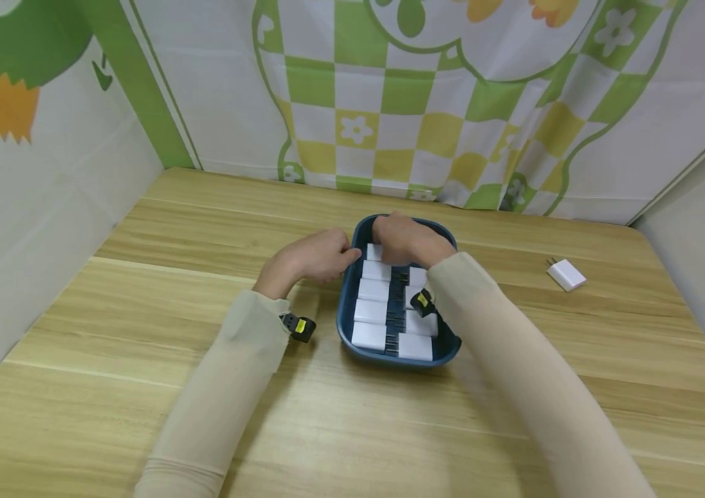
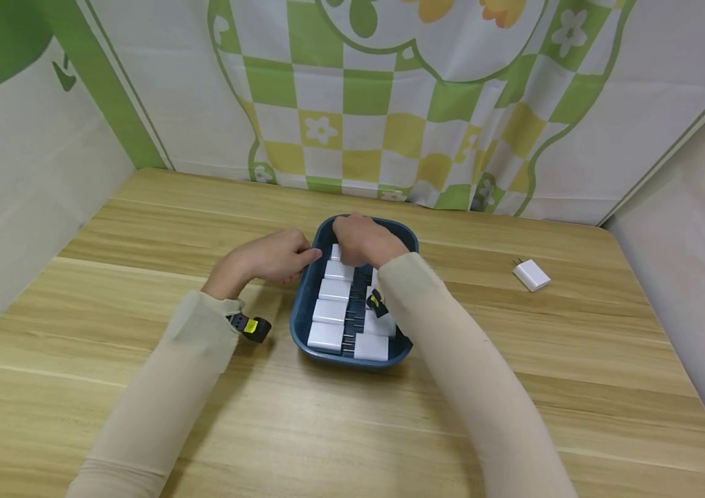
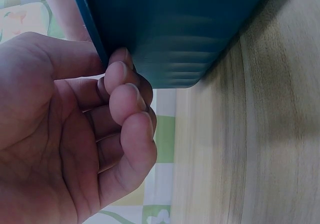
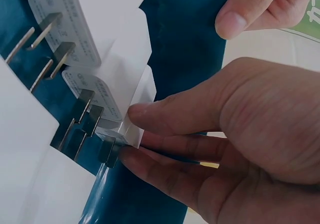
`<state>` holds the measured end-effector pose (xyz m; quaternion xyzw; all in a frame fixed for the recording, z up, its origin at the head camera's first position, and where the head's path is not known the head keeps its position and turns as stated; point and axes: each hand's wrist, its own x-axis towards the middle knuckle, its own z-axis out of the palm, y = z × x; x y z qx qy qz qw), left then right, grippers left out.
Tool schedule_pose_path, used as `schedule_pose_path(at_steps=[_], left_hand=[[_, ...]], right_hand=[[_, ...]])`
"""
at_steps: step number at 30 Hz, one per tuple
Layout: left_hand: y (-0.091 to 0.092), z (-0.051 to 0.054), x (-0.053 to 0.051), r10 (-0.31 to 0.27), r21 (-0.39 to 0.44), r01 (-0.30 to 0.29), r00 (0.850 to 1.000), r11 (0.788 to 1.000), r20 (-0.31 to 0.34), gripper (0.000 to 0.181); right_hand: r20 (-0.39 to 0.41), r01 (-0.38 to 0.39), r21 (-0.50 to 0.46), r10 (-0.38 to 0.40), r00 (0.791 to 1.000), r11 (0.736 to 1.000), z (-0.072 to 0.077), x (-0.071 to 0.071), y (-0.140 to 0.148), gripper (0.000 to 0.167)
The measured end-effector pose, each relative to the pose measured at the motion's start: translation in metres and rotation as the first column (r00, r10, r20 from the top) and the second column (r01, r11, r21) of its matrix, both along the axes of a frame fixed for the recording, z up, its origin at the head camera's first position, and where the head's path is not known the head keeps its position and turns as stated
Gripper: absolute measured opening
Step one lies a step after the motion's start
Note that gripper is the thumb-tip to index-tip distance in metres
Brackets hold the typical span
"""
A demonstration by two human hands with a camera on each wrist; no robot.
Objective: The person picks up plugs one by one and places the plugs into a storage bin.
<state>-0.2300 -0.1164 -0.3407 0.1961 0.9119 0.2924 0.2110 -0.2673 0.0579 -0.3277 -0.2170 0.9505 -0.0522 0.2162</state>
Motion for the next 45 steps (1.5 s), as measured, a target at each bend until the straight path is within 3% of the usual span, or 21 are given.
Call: schedule_pose_path(at_steps=[13,22,30,36,45], left_hand=[[0.002,0.001,0.0,0.005,-0.005,-0.005,1.0,1.0,0.004,0.047],[0.001,0.001,0.0,0.004,-0.011,-0.004,1.0,1.0,-0.014,0.047],[0.0,0.002,0.0,0.004,-0.013,-0.005,1.0,1.0,-0.012,0.045],[0.0,0.0,-0.001,0.0,-0.012,0.0,1.0,1.0,-0.009,0.046],[-0.001,0.0,-0.002,-0.007,-0.017,0.007,1.0,1.0,-0.01,0.045]], right_hand=[[0.004,-0.002,0.016,0.002,1.0,1.0,0.001,0.0,0.001,0.013],[-0.029,-0.022,-0.001,0.022,0.999,1.0,0.008,0.005,0.001,0.027],[-0.09,-0.102,-0.023,0.099,0.991,0.995,0.021,0.015,0.003,0.036],[-0.127,-0.115,-0.051,0.108,0.986,0.992,0.031,0.026,0.006,0.032],[-0.211,-0.19,-0.1,0.166,0.963,0.977,0.046,0.045,0.017,0.041]])
